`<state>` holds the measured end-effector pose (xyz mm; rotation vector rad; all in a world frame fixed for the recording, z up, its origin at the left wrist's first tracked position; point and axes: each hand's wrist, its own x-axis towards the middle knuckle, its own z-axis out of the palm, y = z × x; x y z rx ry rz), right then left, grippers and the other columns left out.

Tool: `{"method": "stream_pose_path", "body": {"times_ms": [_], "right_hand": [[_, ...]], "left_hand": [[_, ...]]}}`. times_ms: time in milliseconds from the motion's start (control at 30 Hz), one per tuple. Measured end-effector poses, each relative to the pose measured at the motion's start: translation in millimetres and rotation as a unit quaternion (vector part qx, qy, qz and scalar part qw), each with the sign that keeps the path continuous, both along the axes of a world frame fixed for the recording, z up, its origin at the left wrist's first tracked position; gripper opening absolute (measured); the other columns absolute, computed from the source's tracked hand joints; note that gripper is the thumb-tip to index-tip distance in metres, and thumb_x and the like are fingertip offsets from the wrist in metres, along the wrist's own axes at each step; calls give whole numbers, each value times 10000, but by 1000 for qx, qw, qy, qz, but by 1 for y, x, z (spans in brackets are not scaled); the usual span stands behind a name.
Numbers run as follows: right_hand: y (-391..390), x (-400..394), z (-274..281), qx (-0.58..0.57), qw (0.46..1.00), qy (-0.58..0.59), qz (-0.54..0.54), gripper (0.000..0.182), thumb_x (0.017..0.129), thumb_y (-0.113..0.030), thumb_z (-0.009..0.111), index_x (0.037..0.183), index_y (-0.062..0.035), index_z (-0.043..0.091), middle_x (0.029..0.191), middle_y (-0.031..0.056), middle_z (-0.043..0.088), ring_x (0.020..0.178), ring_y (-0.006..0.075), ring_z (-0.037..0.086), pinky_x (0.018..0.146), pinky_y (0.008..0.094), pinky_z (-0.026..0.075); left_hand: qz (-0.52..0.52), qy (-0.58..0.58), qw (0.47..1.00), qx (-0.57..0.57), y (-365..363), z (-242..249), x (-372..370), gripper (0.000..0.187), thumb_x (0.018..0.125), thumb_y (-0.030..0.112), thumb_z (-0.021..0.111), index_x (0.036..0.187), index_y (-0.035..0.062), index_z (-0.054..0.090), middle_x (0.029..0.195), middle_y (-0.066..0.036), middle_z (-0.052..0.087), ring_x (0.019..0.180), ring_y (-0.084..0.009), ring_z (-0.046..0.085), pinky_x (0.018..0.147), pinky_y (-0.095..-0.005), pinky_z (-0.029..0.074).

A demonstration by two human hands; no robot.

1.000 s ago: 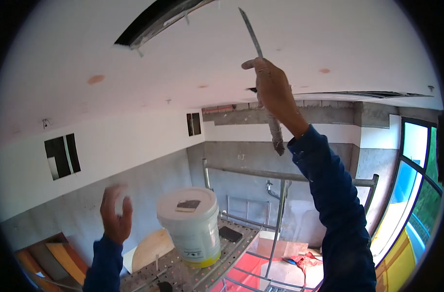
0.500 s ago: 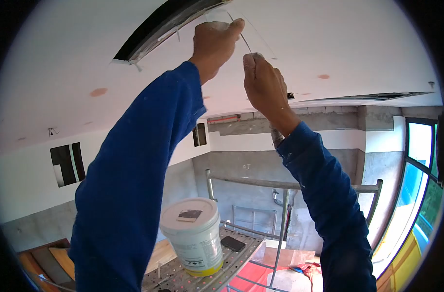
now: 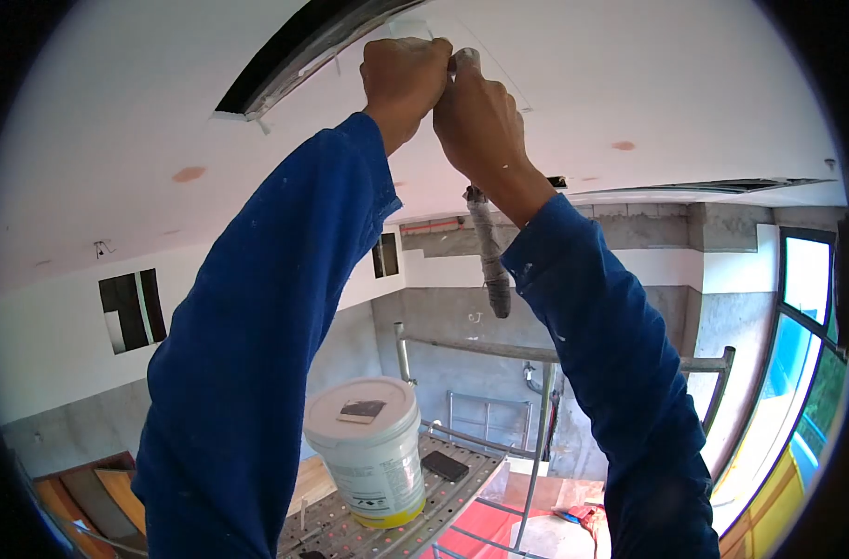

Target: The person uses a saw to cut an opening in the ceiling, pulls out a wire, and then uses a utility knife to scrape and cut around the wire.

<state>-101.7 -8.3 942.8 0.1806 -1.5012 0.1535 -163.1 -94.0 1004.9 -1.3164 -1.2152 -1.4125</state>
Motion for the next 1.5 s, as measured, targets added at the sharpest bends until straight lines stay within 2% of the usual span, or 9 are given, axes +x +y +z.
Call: {"method": "stream_pose_path", "body": {"times_ms": [267, 467, 567, 867, 1067, 1167, 1300, 1467, 1500], "right_hand": [[-1, -8, 19, 12, 998, 24, -54, 218, 903, -142, 535, 1030, 34, 510, 827, 317, 659, 816, 479, 660, 723, 549, 529], [-3, -4, 27, 21, 994, 3, -109, 264, 858, -129, 604, 1055, 35, 542, 913, 263, 682, 886, 421, 686, 740, 480, 560], [-7, 0, 30, -29, 994, -8, -102, 251, 858, -135, 595, 1051, 22, 568, 941, 260, 683, 914, 411, 684, 766, 477, 556], [6, -13, 48, -3, 997, 28, -78, 292, 858, -201, 557, 1014, 37, 620, 976, 249, 680, 917, 413, 681, 811, 483, 548], [0, -2, 64, -12, 996, -67, -53, 272, 934, -131, 415, 953, 59, 609, 635, 186, 635, 543, 306, 674, 600, 381, 562], [10, -6, 68, 35, 998, -51, -34, 294, 937, -126, 416, 930, 95, 611, 665, 187, 642, 552, 282, 667, 573, 375, 551], [-5, 9, 78, -25, 983, -149, -102, 288, 809, -237, 702, 786, 49, 682, 844, 242, 699, 872, 385, 697, 839, 400, 550], [29, -8, 84, 149, 982, -35, -107, 318, 950, -124, 393, 875, 92, 615, 718, 195, 655, 643, 275, 680, 620, 395, 548], [45, -18, 94, 245, 946, 42, -209, 298, 941, -124, 420, 861, 81, 621, 742, 194, 658, 674, 276, 680, 645, 396, 545]], "left_hand": [[-60, -62, 996, 4, 1, -4, -2, 285, 894, 304, 657, 853, 28, 717, 832, -47, 679, 772, -138, 592, 797, -325, 468], [-154, -149, 977, -3, 3, -3, 2, 317, 960, 338, 569, 1028, 39, 649, 1040, -73, 662, 940, -180, 622, 920, -355, 466], [-328, -144, 928, -105, 9, 14, -17, 290, 1009, 314, 494, 1111, 68, 607, 1119, -69, 648, 1004, -194, 625, 941, -379, 485], [-470, -137, 846, -211, 12, 28, -33, 312, 1036, 269, 408, 1125, 39, 599, 1123, -112, 661, 1035, -219, 640, 948, -394, 514], [-545, -73, 794, -258, 17, 43, -48, 316, 1028, 221, 368, 1123, 24, 595, 1092, -121, 664, 1024, -226, 638, 940, -431, 503], [-565, -23, 785, -253, 25, 43, -56, 340, 1015, 256, 382, 1140, 10, 580, 1064, -124, 647, 1006, -234, 636, 923, -455, 502], [-654, -48, 714, -243, 43, 42, -47, 305, 981, 324, 457, 968, 65, 617, 913, -98, 681, 855, -246, 677, 716, -409, 581], [-704, -24, 668, -241, 58, 44, -68, 269, 998, 260, 410, 998, 77, 606, 934, -102, 665, 866, -246, 663, 696, -432, 562], [-681, -58, 697, -216, 53, 35, -62, 307, 1002, 291, 398, 1062, 48, 576, 969, -113, 648, 910, -253, 652, 776, -455, 539]]}}
